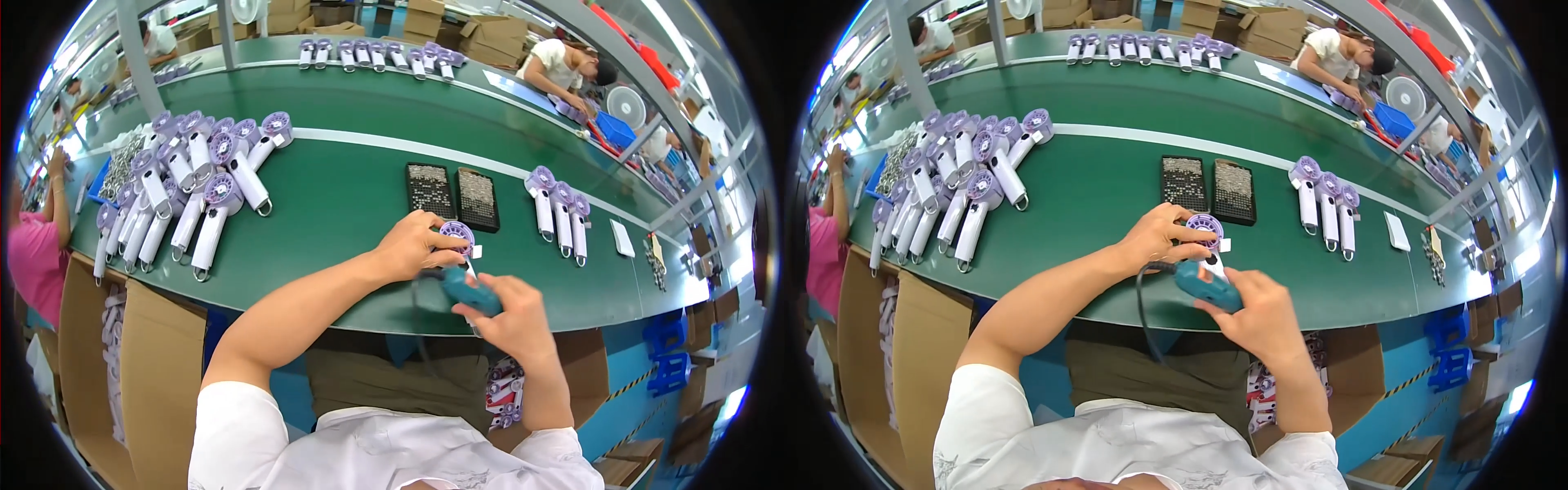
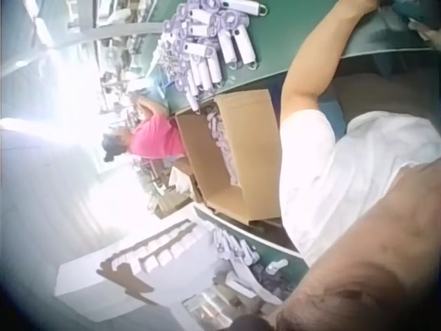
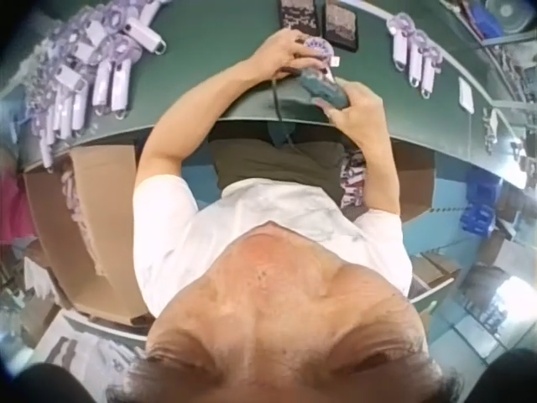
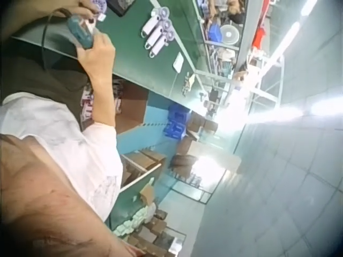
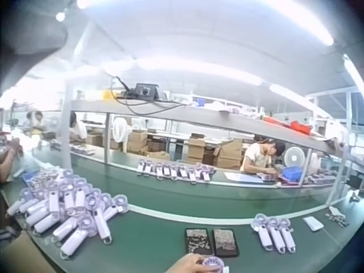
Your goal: The person assembles handheld fans by fitting the components together, driving screws into the fan heads and handles using an electric screwdriver, and placing the fans in a row on the table.
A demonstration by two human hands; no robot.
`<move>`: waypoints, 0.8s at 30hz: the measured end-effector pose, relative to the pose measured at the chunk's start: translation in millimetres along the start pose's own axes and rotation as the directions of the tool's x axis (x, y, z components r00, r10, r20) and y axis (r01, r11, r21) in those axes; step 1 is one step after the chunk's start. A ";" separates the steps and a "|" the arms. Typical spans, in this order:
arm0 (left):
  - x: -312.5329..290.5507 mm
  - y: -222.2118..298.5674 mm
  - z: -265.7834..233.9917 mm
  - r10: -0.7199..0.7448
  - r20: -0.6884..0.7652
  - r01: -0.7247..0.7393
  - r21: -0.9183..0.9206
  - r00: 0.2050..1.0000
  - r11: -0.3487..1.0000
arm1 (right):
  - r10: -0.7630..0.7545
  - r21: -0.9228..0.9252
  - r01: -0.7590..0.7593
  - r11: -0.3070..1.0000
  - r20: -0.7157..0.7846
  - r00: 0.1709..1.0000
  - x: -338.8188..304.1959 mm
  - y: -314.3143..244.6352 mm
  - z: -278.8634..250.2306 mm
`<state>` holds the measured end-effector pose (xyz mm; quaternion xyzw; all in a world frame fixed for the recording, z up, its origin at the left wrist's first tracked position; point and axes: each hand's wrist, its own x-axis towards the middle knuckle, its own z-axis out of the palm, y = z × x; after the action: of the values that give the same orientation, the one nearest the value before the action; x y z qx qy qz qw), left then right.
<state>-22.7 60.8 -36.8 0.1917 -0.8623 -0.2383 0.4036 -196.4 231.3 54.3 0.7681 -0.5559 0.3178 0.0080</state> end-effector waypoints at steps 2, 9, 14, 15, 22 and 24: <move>4.4 -1.0 5.4 0.097 -0.044 -0.096 0.045 0.994 0.994 | 0.123 -0.135 -0.108 0.985 0.114 0.986 -14.3 0.9 7.0; -6.2 2.8 -9.5 -0.157 0.009 0.156 -0.197 0.988 0.968 | 0.308 -0.218 -0.269 0.938 0.172 0.936 -18.7 16.1 8.1; 1.1 19.3 -11.1 -0.157 -0.008 0.150 -0.238 0.988 0.960 | 0.418 -0.084 -0.440 0.894 -0.199 0.887 -49.2 56.8 -57.0; 0.9 18.6 -11.8 -0.169 -0.001 0.164 -0.225 0.986 0.960 | 0.543 -0.085 -0.574 0.814 -0.239 0.805 -49.3 63.3 -78.4; 6.3 19.9 -6.0 -0.101 0.033 0.104 -0.127 0.994 0.986 | 0.712 -0.283 -0.814 0.508 -0.393 0.581 -46.2 253.7 -154.3; 3.5 19.8 -10.6 -0.065 -0.033 0.062 -0.084 0.997 0.994 | 0.755 -0.235 -0.834 0.499 -0.355 0.552 -30.7 285.6 -144.8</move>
<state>-19.3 72.3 -17.6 0.2063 -0.8378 -0.2834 0.4187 -516.7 201.2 57.2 0.3690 -0.8930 0.2495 0.0649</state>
